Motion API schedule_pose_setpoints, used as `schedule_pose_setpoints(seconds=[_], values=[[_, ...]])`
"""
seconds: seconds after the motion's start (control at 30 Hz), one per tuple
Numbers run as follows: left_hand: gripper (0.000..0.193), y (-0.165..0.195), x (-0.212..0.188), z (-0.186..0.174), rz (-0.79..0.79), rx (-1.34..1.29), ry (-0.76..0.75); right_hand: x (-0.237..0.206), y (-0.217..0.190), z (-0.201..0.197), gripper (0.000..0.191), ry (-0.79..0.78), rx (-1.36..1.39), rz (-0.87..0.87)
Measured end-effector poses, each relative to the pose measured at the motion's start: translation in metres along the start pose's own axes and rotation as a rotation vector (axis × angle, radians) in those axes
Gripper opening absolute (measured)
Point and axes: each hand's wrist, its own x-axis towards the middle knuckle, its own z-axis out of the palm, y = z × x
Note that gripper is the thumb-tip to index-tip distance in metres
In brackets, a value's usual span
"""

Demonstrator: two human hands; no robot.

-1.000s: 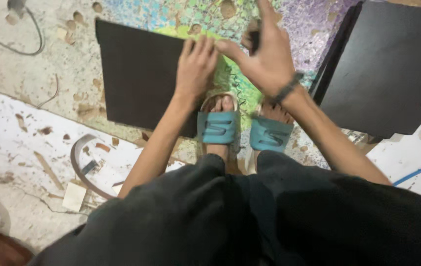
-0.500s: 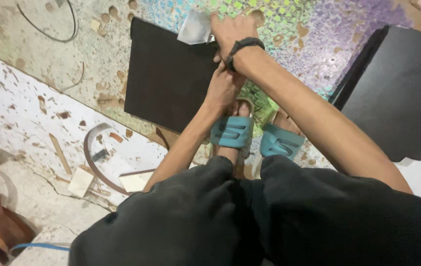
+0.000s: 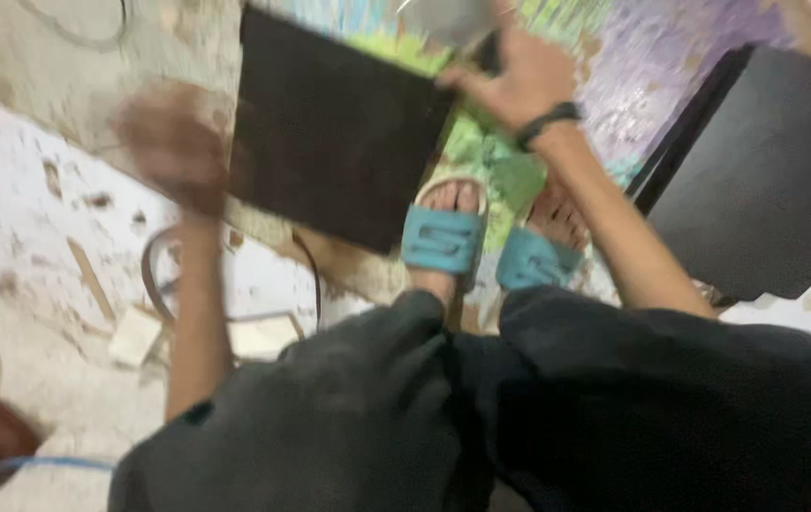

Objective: The person stands at a work area and sands flat black square boards one at a time using a hand sanding block, rubbing the block across each board's surface, turning boards over to sand other sides, and setting finished boards aside with a stack of completed boards nearby.

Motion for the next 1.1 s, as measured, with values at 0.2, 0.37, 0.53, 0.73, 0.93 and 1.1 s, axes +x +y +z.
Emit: schedule_pose_setpoints(seconds=[0.2,0.37,0.53,0.73,0.93,1.1], values=[[0.052,0.010,0.029,-0.102,0.174,0.127,0.622,-0.074,0.033,-0.007,0.040,0.001,0.511,0.332],[0.072,-0.112,0.030,-0.062,0.045,0.764,0.120,-0.098,0.016,-0.005,0.053,0.037,0.352,0.280],[0.045,-0.152,0.057,-0.004,0.329,1.118,0.163,-0.092,-0.016,-0.011,0.076,-0.144,0.440,0.383],[0.019,-0.159,0.043,0.024,0.301,1.048,0.308,-0.075,-0.051,-0.004,0.075,-0.064,0.315,0.371],[0.021,-0.164,0.030,0.032,0.323,1.034,0.489,-0.067,-0.039,-0.011,0.073,-0.313,0.030,0.450],[0.019,-0.151,0.027,0.051,0.289,0.953,0.522,-0.021,-0.038,-0.035,0.063,-0.393,-0.164,0.070]])
